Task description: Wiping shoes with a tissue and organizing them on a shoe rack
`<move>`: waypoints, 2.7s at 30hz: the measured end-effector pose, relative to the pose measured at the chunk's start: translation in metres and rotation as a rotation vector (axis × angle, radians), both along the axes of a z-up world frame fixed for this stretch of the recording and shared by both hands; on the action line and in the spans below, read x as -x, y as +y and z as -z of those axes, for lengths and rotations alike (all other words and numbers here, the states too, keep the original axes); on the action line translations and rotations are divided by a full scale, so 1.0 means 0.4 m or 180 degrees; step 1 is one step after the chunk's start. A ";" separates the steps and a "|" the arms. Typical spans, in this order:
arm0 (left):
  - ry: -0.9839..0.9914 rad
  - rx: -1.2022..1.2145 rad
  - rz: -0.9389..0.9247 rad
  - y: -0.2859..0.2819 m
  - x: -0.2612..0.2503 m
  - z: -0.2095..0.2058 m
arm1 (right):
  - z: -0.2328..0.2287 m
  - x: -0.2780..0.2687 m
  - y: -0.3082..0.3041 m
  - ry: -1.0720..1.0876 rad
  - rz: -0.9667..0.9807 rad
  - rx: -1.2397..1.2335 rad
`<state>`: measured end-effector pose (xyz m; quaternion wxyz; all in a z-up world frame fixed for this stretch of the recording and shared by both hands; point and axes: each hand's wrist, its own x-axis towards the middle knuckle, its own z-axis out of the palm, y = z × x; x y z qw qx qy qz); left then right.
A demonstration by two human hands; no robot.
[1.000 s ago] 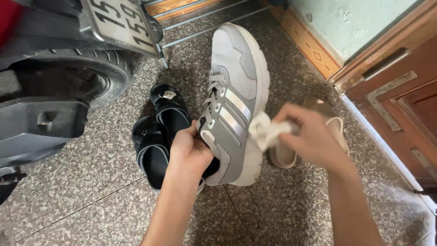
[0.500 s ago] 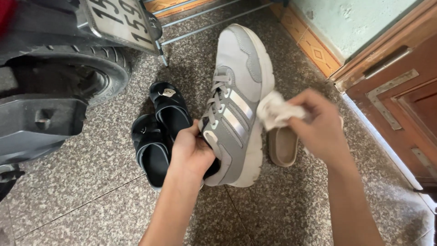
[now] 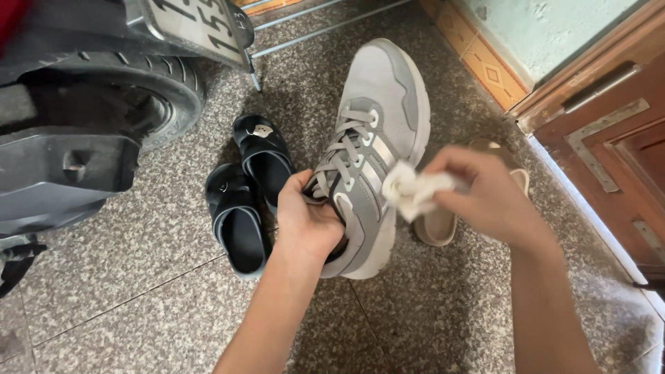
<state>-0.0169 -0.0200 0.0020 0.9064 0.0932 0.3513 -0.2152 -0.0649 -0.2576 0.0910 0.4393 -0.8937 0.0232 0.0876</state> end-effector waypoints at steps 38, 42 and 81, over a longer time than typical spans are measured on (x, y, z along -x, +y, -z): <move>-0.0253 -0.2045 0.2641 -0.074 0.117 0.675 | 0.046 -0.005 -0.116 -0.0749 0.0001 -0.0270; -0.1567 -0.4761 0.4962 0.042 0.077 0.324 | 0.049 -0.010 -0.109 -0.0767 -0.0047 -0.0211; -0.2127 -0.5344 0.2418 -0.030 0.086 0.355 | -0.047 0.079 -0.105 -0.1209 0.0294 0.0439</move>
